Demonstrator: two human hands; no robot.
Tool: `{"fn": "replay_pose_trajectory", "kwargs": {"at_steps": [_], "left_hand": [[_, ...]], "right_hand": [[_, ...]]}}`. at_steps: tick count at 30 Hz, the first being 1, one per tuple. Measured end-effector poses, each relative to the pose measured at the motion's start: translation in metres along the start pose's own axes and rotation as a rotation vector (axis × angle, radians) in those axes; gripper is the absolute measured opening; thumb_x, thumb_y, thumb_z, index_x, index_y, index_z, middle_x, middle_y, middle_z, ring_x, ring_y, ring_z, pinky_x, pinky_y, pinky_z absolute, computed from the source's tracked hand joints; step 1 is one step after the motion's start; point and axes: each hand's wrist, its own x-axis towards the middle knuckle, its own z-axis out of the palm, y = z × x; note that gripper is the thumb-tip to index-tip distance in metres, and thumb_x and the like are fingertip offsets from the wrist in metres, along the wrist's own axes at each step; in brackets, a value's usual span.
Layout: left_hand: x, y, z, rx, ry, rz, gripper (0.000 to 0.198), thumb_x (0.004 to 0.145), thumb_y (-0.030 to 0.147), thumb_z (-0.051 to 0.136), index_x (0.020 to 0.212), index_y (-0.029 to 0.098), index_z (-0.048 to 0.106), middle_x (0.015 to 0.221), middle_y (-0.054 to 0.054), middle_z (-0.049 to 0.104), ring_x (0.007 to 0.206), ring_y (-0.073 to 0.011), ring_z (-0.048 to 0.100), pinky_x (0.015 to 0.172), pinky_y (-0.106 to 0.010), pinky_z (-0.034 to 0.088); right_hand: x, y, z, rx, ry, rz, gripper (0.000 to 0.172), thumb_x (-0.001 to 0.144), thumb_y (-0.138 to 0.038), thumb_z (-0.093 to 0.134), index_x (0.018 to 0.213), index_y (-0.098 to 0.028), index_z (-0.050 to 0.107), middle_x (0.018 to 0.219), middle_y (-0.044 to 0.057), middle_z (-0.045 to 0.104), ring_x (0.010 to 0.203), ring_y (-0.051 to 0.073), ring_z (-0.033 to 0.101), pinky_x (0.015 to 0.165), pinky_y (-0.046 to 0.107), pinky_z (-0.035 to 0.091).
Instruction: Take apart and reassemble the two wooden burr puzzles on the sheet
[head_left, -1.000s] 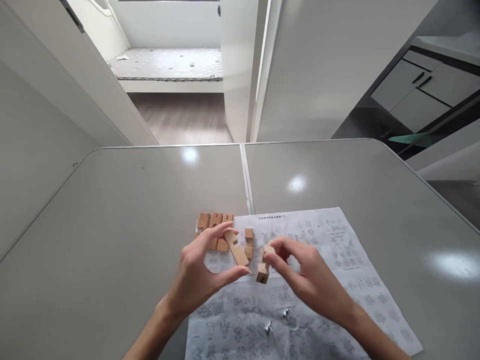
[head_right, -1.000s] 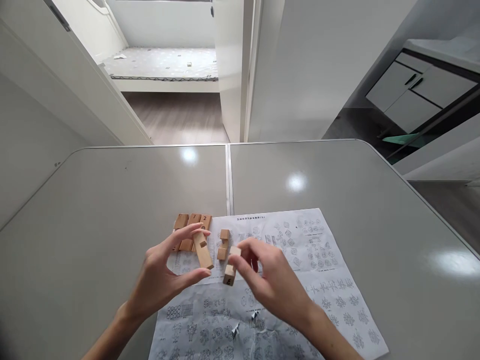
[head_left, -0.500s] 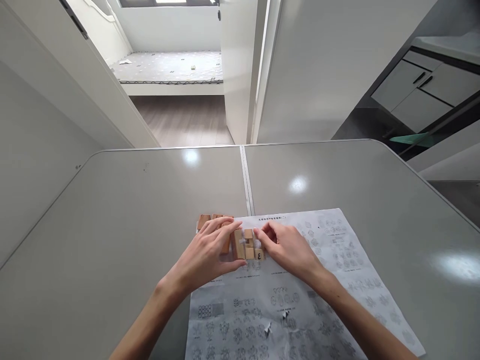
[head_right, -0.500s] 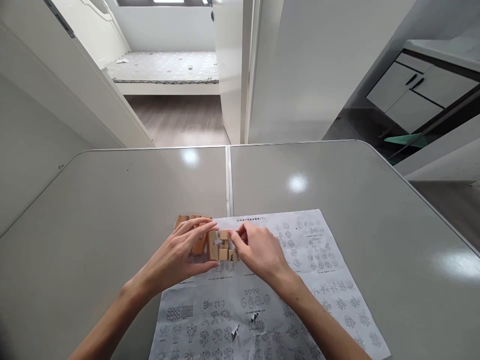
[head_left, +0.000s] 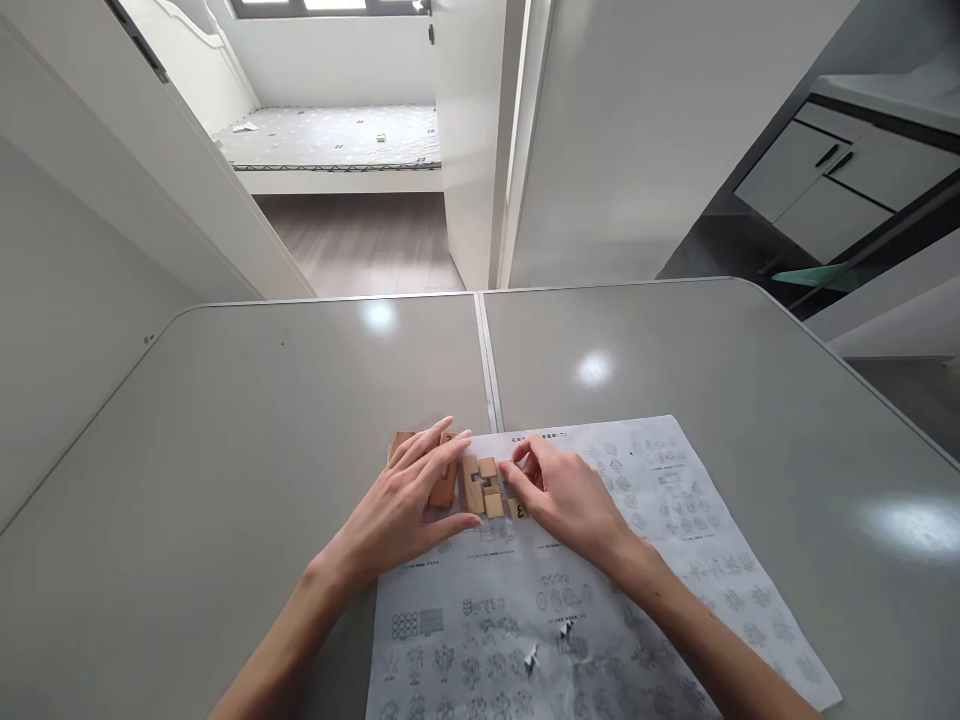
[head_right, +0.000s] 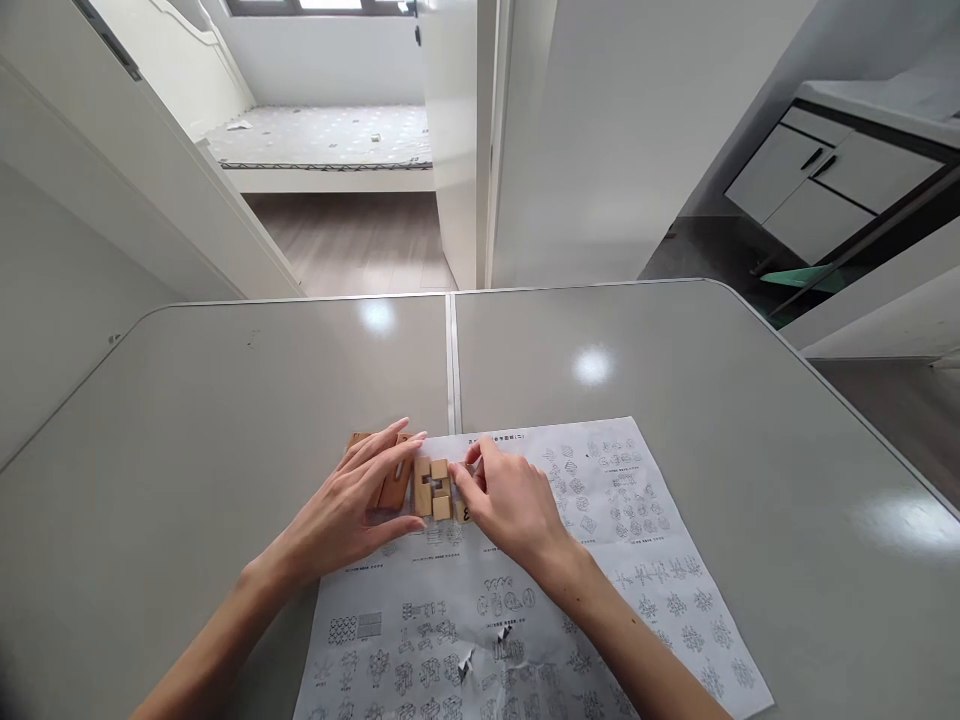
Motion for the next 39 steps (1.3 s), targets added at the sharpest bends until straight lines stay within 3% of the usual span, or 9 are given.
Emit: {"fn": "replay_pose_trajectory", "kwargs": {"at_steps": [7, 9, 12, 17, 20, 24, 28, 35, 39], "left_hand": [[-0.001, -0.029, -0.015, -0.078, 0.223, -0.173, 0.054, 0.109, 0.056, 0.051, 0.156, 0.030, 0.051, 0.166, -0.008, 0.055, 0.159, -0.0322, 0.044, 0.126, -0.051, 0.045], [0.001, -0.037, -0.020, -0.107, 0.281, -0.255, 0.054, 0.110, 0.059, 0.046, 0.153, 0.027, 0.055, 0.160, -0.009, 0.060, 0.153, -0.0326, 0.052, 0.126, -0.051, 0.044], [0.008, -0.048, -0.023, -0.181, 0.350, -0.380, 0.057, 0.106, 0.065, 0.049, 0.145, 0.025, 0.063, 0.142, -0.010, 0.073, 0.134, -0.0324, 0.067, 0.113, -0.047, 0.055], [0.036, -0.061, -0.024, -0.438, 0.436, -0.345, 0.053, 0.102, 0.063, 0.060, 0.134, 0.021, 0.066, 0.142, -0.014, 0.073, 0.135, -0.0298, 0.067, 0.120, -0.046, 0.050], [0.060, -0.068, -0.025, -0.492, 0.467, -0.328, 0.051, 0.101, 0.062, 0.062, 0.126, 0.018, 0.067, 0.125, -0.016, 0.078, 0.118, -0.0278, 0.074, 0.109, -0.045, 0.057], [0.088, -0.075, -0.024, -0.498, 0.409, -0.298, 0.047, 0.100, 0.061, 0.063, 0.119, 0.018, 0.069, 0.098, -0.009, 0.080, 0.080, -0.0195, 0.075, 0.080, -0.035, 0.062], [0.101, -0.076, -0.020, -0.494, 0.277, -0.277, 0.043, 0.098, 0.058, 0.066, 0.106, 0.017, 0.074, 0.071, -0.002, 0.072, 0.049, -0.0119, 0.058, 0.054, -0.027, 0.053], [0.101, -0.074, -0.015, -0.405, 0.273, -0.282, 0.036, 0.099, 0.053, 0.065, 0.096, 0.018, 0.074, 0.064, 0.000, 0.068, 0.049, -0.0105, 0.051, 0.050, -0.023, 0.045], [0.101, -0.075, -0.013, -0.344, 0.275, -0.276, 0.033, 0.100, 0.049, 0.063, 0.095, 0.018, 0.074, 0.064, 0.001, 0.069, 0.053, -0.0114, 0.051, 0.054, -0.024, 0.045]], "right_hand": [[0.006, 0.017, -0.009, 0.142, -0.001, -0.093, 0.029, 0.106, -0.051, 0.053, 0.099, -0.024, 0.063, 0.072, 0.001, 0.070, 0.063, 0.021, 0.063, 0.061, 0.033, 0.044], [0.012, 0.023, -0.014, 0.204, 0.015, -0.145, 0.031, 0.106, -0.051, 0.054, 0.097, -0.024, 0.064, 0.067, -0.001, 0.065, 0.059, 0.019, 0.058, 0.058, 0.032, 0.041], [0.024, 0.032, -0.020, 0.322, 0.040, -0.228, 0.035, 0.106, -0.052, 0.055, 0.090, -0.023, 0.066, 0.063, -0.003, 0.059, 0.055, 0.016, 0.049, 0.055, 0.031, 0.038], [0.044, 0.046, -0.025, 0.409, 0.089, -0.251, 0.041, 0.105, -0.059, 0.055, 0.089, -0.022, 0.066, 0.062, -0.004, 0.055, 0.052, 0.014, 0.045, 0.052, 0.030, 0.037], [0.050, 0.052, -0.026, 0.449, 0.097, -0.248, 0.044, 0.105, -0.062, 0.054, 0.090, -0.022, 0.065, 0.060, -0.005, 0.053, 0.049, 0.013, 0.042, 0.049, 0.029, 0.035], [0.051, 0.055, -0.027, 0.471, 0.097, -0.240, 0.044, 0.105, -0.063, 0.054, 0.087, -0.023, 0.062, 0.060, -0.005, 0.053, 0.048, 0.013, 0.042, 0.048, 0.029, 0.034], [0.050, 0.056, -0.027, 0.455, 0.082, -0.242, 0.043, 0.106, -0.056, 0.054, 0.078, -0.024, 0.055, 0.064, -0.002, 0.056, 0.052, 0.013, 0.043, 0.050, 0.029, 0.035], [0.049, 0.056, -0.024, 0.396, 0.089, -0.276, 0.043, 0.101, -0.039, 0.062, 0.068, -0.025, 0.038, 0.061, -0.006, 0.037, 0.055, 0.012, 0.033, 0.053, 0.029, 0.028], [0.049, 0.055, -0.022, 0.361, 0.097, -0.287, 0.040, 0.100, -0.037, 0.063, 0.069, -0.025, 0.039, 0.063, -0.006, 0.038, 0.055, 0.012, 0.033, 0.053, 0.030, 0.027]]}}
